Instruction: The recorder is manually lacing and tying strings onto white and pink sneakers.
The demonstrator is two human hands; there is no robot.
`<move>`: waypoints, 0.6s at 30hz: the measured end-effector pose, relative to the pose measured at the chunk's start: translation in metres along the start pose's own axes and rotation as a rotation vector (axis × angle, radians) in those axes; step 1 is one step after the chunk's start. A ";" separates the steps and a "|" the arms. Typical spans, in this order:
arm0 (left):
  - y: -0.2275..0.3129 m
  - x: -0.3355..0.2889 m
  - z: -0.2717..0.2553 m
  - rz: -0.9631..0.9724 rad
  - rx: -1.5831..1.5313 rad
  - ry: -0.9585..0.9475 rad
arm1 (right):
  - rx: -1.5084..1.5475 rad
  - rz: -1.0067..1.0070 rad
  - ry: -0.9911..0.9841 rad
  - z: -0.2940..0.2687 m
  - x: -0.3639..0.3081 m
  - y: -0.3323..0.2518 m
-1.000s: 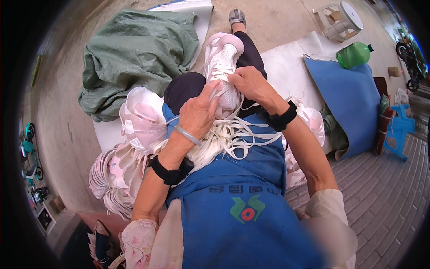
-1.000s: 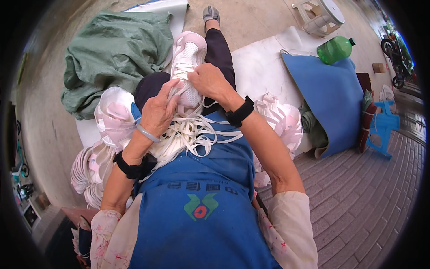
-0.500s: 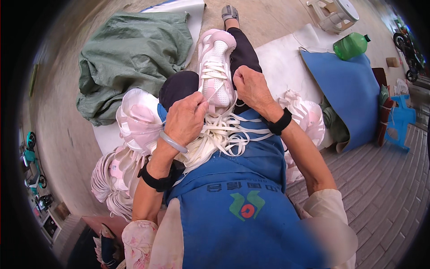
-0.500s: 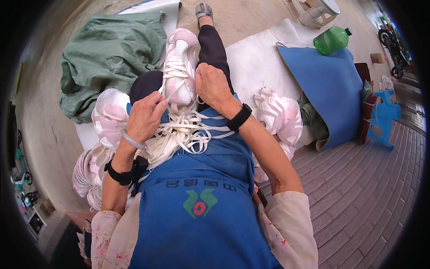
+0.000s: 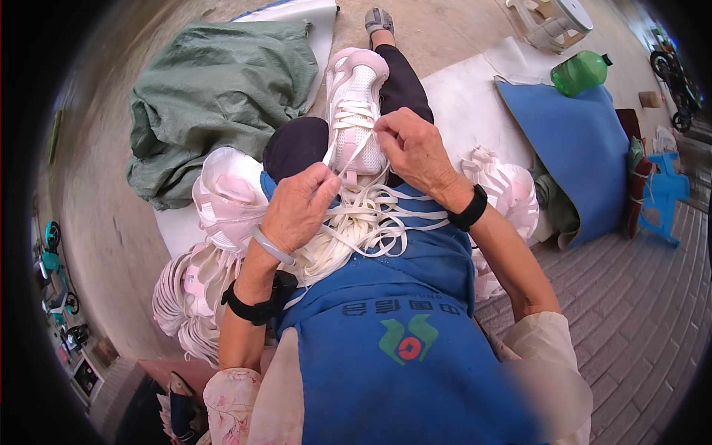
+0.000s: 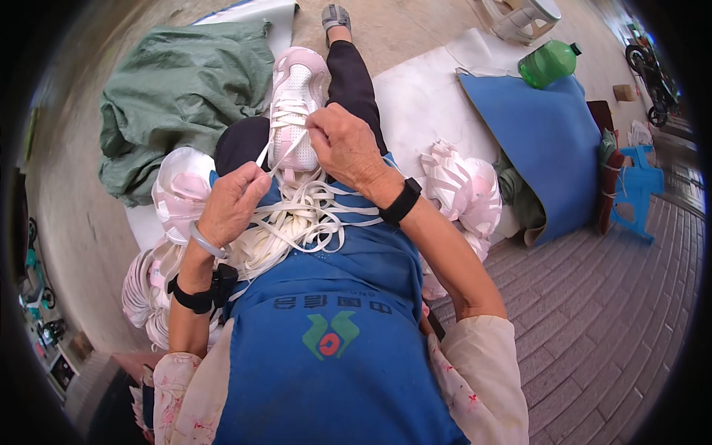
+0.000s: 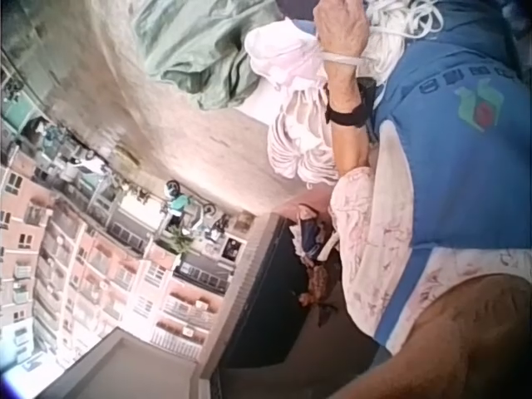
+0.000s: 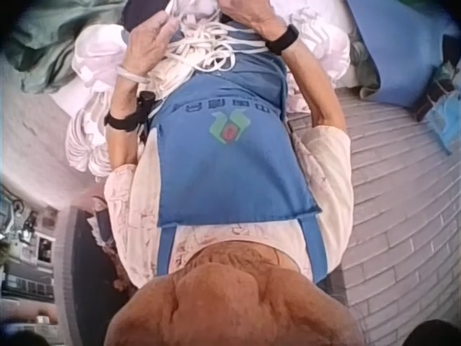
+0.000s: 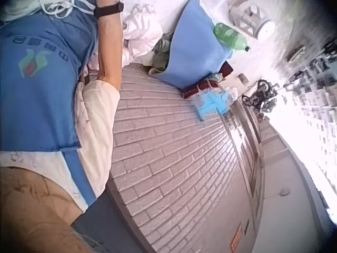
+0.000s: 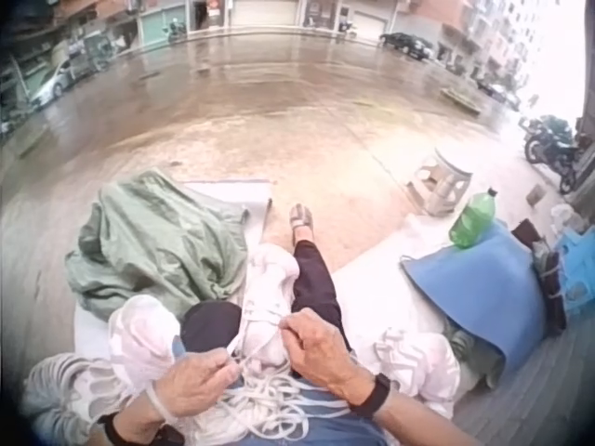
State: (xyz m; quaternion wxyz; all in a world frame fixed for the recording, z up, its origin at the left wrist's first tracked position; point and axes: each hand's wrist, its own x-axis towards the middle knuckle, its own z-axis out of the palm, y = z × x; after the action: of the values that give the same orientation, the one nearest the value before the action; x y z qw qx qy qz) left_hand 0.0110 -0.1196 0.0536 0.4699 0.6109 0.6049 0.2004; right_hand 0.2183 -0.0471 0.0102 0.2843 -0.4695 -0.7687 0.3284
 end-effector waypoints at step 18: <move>-0.055 -0.077 -0.153 0.510 -1.536 0.193 | 0.844 0.241 0.102 -0.150 -0.006 -0.057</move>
State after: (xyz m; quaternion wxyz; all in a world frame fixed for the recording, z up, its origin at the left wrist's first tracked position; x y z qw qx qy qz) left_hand -0.1579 -0.1498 0.1062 0.6434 0.2173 0.1787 0.7120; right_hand 0.3021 -0.0364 0.1466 0.4485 -0.4142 -0.4919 0.6208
